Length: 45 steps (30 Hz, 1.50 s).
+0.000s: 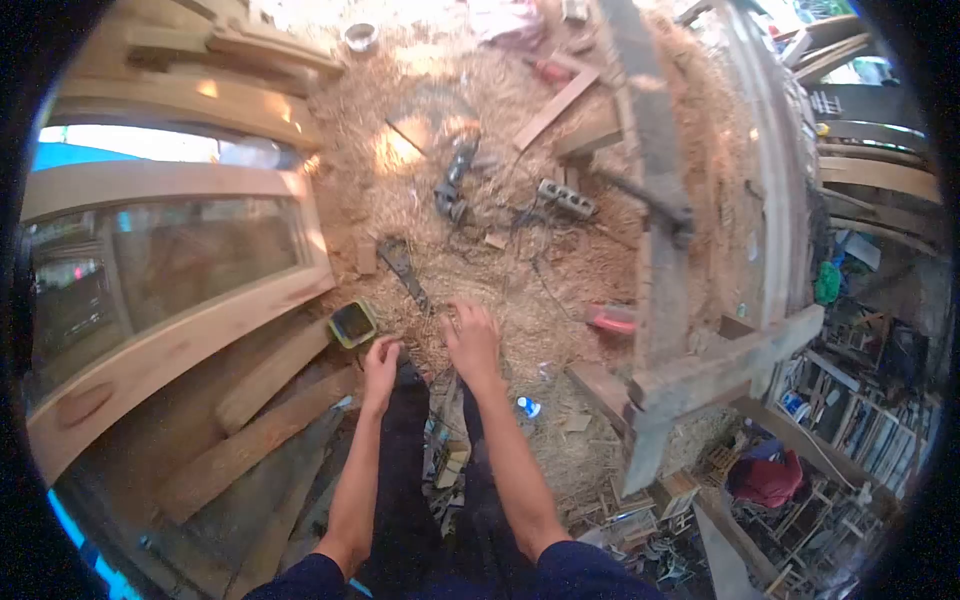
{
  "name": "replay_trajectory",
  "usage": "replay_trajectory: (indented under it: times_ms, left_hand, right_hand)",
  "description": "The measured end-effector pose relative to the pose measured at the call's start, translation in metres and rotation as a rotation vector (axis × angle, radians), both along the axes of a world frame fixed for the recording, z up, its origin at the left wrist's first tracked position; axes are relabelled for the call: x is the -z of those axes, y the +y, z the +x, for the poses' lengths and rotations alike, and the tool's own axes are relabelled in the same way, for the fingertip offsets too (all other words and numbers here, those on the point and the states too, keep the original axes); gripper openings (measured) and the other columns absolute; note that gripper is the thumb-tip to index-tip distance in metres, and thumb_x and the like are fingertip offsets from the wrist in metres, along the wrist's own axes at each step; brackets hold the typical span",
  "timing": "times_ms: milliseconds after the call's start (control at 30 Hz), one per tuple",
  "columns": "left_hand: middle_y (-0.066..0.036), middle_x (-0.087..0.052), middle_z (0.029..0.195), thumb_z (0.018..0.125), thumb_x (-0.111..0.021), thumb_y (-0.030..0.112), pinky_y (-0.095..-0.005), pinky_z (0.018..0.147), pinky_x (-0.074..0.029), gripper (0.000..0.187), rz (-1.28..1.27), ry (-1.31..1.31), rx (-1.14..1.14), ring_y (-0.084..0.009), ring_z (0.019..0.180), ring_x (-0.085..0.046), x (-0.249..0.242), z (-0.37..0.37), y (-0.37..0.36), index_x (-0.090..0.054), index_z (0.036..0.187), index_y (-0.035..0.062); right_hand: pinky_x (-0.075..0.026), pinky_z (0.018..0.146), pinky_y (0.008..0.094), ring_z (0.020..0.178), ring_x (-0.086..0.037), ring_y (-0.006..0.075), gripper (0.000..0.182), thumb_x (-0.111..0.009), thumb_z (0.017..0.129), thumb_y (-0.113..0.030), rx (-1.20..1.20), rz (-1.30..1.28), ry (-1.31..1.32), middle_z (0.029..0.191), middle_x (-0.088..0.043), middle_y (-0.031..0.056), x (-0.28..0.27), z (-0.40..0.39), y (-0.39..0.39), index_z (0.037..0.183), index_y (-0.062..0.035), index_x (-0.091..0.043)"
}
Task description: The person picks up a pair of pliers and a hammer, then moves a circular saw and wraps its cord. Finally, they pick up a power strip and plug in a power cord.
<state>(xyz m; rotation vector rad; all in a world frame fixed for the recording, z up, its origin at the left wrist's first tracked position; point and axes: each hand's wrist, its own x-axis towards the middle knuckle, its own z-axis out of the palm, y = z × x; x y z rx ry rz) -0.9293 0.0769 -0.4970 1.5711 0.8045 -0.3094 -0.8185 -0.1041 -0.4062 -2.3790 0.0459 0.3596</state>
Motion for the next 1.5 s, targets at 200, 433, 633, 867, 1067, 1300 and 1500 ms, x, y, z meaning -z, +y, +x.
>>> replay_trajectory:
  times_ms: [200, 433, 633, 867, 1067, 1300, 1500]
  left_hand:
    - [-0.018, -0.062, 0.132, 0.104, -0.056, 0.021, -0.0358, 0.101, -0.047, 0.039, 0.162, 0.0, -0.185, -0.0247, 0.12, -0.061, 0.258, 0.048, -0.022, -0.054, 0.135, -0.004]
    - [-0.022, -0.059, 0.129, 0.098, -0.066, 0.027, -0.0416, 0.098, -0.045, 0.058, 0.64, 0.031, -0.241, -0.0311, 0.113, -0.061, 0.416, 0.115, -0.009, -0.043, 0.142, -0.0044]
    - [-0.018, -0.065, 0.104, 0.092, -0.072, 0.029, -0.0448, 0.087, -0.048, 0.048, 0.479, 0.054, -0.418, -0.0331, 0.094, -0.063, 0.429, 0.131, -0.002, -0.057, 0.125, -0.0031]
    - [-0.012, -0.062, 0.089, 0.091, -0.075, 0.014, -0.0357, 0.076, -0.049, 0.021, 0.505, -0.204, -0.259, -0.0216, 0.084, -0.062, 0.316, 0.112, -0.04, -0.067, 0.099, -0.0038]
    - [-0.012, -0.067, 0.106, 0.085, -0.076, 0.002, -0.0369, 0.08, -0.053, 0.026, 0.544, -0.368, -0.087, -0.0255, 0.092, -0.067, 0.139, 0.073, -0.064, -0.069, 0.109, -0.0055]
    - [-0.015, -0.067, 0.105, 0.087, -0.07, -0.006, -0.0316, 0.079, -0.055, 0.03, 0.307, -0.55, -0.036, -0.0239, 0.093, -0.069, -0.152, 0.063, -0.045, -0.067, 0.117, -0.0061]
    - [-0.015, -0.068, 0.111, 0.093, -0.067, -0.001, -0.0359, 0.084, -0.055, 0.03, 0.417, -0.721, -0.165, -0.0271, 0.101, -0.069, -0.34, 0.038, -0.046, -0.065, 0.123, -0.0033]
  right_hand:
    - [-0.045, 0.103, 0.044, 0.118, -0.059, 0.0354, 0.033, -0.066, 0.094, -0.024, 0.072, 0.089, 0.09, 0.123, -0.066, 0.0153, 0.223, 0.012, 0.008, 0.122, -0.0063, -0.066]
    - [-0.044, 0.103, 0.0431, 0.118, -0.059, 0.0336, 0.031, -0.064, 0.097, -0.022, 0.064, 0.171, 0.145, 0.124, -0.066, 0.0141, 0.36, 0.015, 0.023, 0.124, -0.0065, -0.065]
    - [-0.044, 0.104, 0.0438, 0.118, -0.059, 0.0343, 0.031, -0.063, 0.097, -0.022, 0.019, 0.207, 0.149, 0.123, -0.065, 0.0157, 0.368, 0.01, 0.025, 0.124, -0.005, -0.064]
    - [-0.043, 0.105, 0.0445, 0.122, -0.058, 0.0357, 0.034, -0.065, 0.095, -0.018, 0.052, 0.201, 0.161, 0.125, -0.065, 0.0174, 0.308, 0.007, 0.01, 0.125, -0.0039, -0.064]
    - [-0.04, 0.109, 0.0475, 0.129, -0.05, 0.039, 0.051, -0.069, 0.093, -0.029, 0.008, 0.231, -0.009, 0.14, -0.054, 0.0198, 0.172, 0.014, 0.006, 0.138, -0.0066, -0.058]
    - [-0.039, 0.106, 0.048, 0.128, -0.05, 0.0374, 0.064, -0.083, 0.077, -0.032, -0.285, 0.167, -0.347, 0.14, -0.052, 0.0155, -0.123, 0.047, 0.008, 0.134, -0.0139, -0.062]
    - [-0.05, 0.085, 0.0418, 0.096, -0.064, 0.0313, 0.035, -0.084, 0.076, -0.019, -0.479, 0.421, -0.444, 0.102, -0.064, 0.0099, -0.332, 0.047, 0.005, 0.105, -0.006, -0.069]
